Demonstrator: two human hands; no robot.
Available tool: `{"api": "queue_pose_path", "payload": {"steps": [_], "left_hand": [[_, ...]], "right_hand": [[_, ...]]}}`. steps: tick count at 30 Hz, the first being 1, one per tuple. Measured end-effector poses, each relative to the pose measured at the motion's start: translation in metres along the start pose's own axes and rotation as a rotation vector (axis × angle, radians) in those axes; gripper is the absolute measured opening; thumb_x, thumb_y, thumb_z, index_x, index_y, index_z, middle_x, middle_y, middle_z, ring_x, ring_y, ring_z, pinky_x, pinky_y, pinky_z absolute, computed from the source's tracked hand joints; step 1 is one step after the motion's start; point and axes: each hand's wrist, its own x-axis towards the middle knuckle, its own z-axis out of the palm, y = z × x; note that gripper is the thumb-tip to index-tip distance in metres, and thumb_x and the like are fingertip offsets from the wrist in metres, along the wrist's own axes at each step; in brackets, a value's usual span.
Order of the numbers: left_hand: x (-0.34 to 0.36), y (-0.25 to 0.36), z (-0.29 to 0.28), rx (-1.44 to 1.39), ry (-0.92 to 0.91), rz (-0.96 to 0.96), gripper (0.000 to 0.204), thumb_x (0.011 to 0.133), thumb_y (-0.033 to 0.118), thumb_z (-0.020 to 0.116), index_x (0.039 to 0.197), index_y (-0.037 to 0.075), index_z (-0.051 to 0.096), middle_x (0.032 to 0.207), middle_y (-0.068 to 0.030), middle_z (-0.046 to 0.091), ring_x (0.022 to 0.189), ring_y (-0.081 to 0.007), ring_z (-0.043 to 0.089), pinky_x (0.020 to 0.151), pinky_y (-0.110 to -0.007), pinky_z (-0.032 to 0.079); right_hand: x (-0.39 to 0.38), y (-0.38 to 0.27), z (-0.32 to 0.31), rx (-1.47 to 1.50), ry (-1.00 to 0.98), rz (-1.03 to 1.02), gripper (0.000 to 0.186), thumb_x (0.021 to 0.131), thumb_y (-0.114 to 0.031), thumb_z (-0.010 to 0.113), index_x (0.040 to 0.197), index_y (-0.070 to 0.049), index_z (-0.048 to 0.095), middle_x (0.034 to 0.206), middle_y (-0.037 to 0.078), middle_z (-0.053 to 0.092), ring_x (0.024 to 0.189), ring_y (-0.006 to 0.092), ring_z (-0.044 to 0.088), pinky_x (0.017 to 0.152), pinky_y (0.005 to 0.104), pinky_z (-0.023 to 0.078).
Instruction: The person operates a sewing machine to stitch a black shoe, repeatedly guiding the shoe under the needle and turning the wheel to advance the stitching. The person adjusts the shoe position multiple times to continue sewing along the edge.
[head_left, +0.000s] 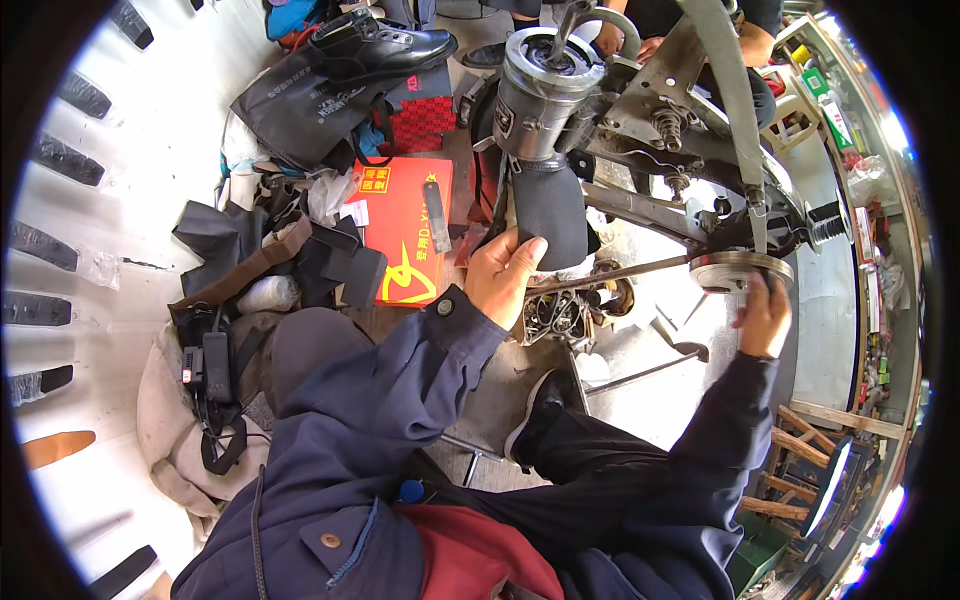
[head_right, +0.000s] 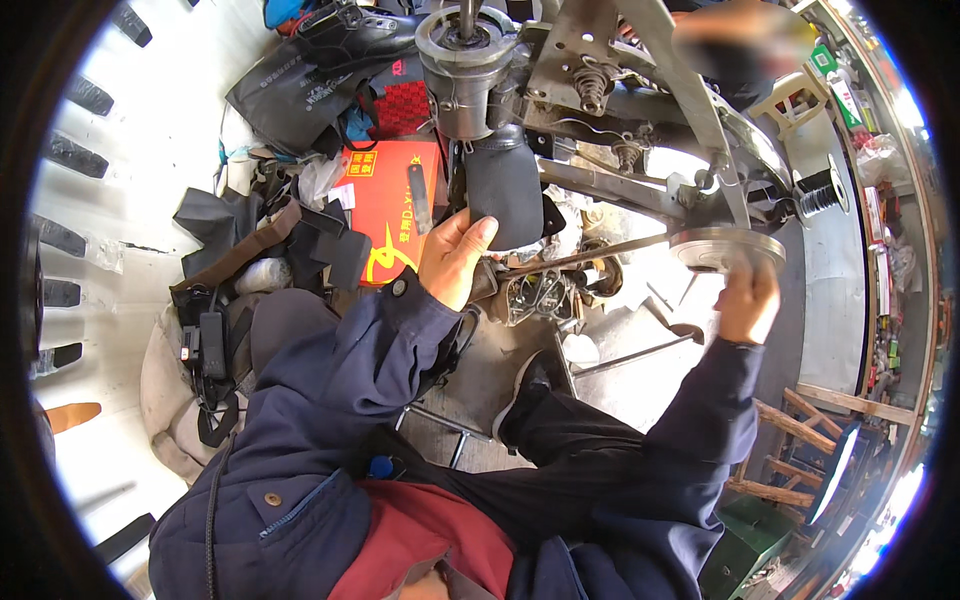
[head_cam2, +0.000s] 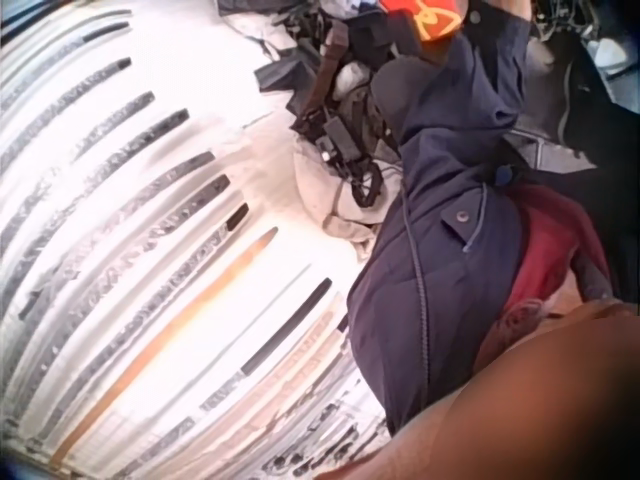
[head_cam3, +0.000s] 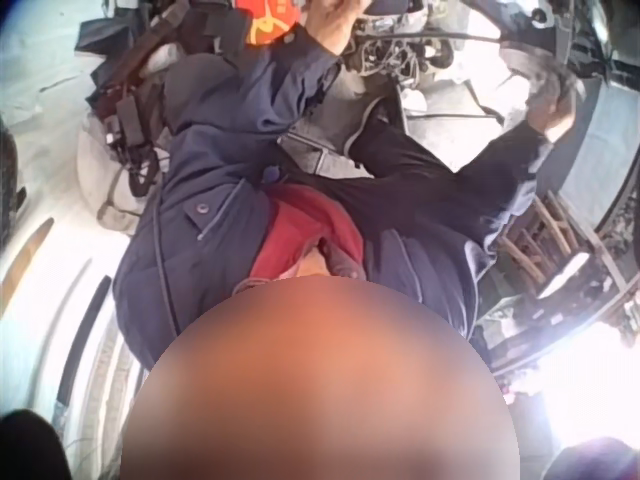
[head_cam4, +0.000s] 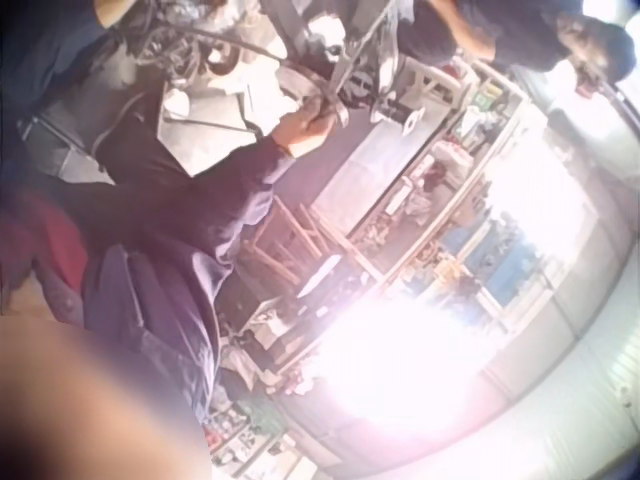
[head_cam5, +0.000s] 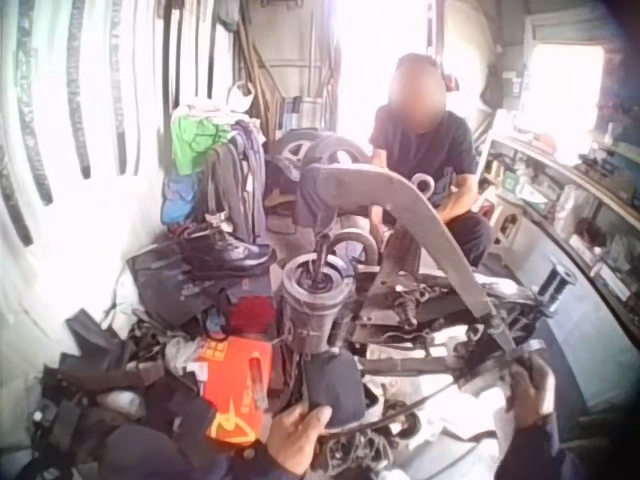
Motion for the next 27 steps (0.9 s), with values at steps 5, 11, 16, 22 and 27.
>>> {"api": "queue_pose_path", "payload": {"steps": [5,11,16,22,27], "left_hand": [[0.002,0.002,-0.001,0.029,0.016,-0.033,0.028,0.1,0.025,0.055,0.112,0.0,0.063,0.099,0.0001,0.067,0.084,-0.0051,0.057,0.073,-0.023,0.048],[0.002,0.005,0.002,0.014,0.01,-0.012,0.029,0.1,0.026,0.056,0.111,0.001,0.064,0.098,0.0008,0.067,0.083,-0.0046,0.056,0.071,-0.024,0.047],[0.002,0.003,0.008,0.016,0.035,-0.009,0.03,0.099,0.027,0.057,0.112,0.0,0.064,0.098,-0.0013,0.067,0.083,-0.0068,0.058,0.072,-0.026,0.049],[0.005,0.0,0.015,0.005,0.078,-0.005,0.027,0.098,0.026,0.059,0.104,0.001,0.066,0.093,-0.0023,0.068,0.078,-0.008,0.059,0.07,-0.026,0.05],[0.006,0.005,0.018,-0.018,0.098,-0.014,0.028,0.098,0.027,0.059,0.104,0.001,0.066,0.092,-0.0018,0.068,0.075,-0.0071,0.057,0.068,-0.025,0.049]], "right_hand": [[0.039,0.062,-0.046,-0.079,0.098,0.067,0.019,0.095,-0.02,0.059,0.089,-0.002,0.059,0.06,0.001,0.049,0.038,0.009,0.041,0.035,0.0257,0.033],[0.025,0.129,0.0,-0.198,-0.058,0.364,0.023,0.093,-0.021,0.058,0.105,-0.001,0.06,0.06,0.004,0.048,0.04,0.0149,0.046,0.035,0.0329,0.037],[-0.021,0.053,0.054,0.003,-0.423,0.241,0.027,0.093,-0.021,0.059,0.104,0.003,0.056,0.057,0.004,0.05,0.042,0.0132,0.05,0.039,0.0292,0.042],[0.013,0.003,-0.017,0.055,0.0,-0.059,0.02,0.091,-0.02,0.061,0.086,-0.001,0.061,0.06,0.002,0.05,0.042,0.0102,0.048,0.04,0.0243,0.036],[0.045,0.095,-0.041,-0.189,0.195,0.084,0.018,0.092,-0.02,0.063,0.089,-0.002,0.061,0.062,0.003,0.052,0.04,0.0117,0.047,0.039,0.0271,0.037]]}}
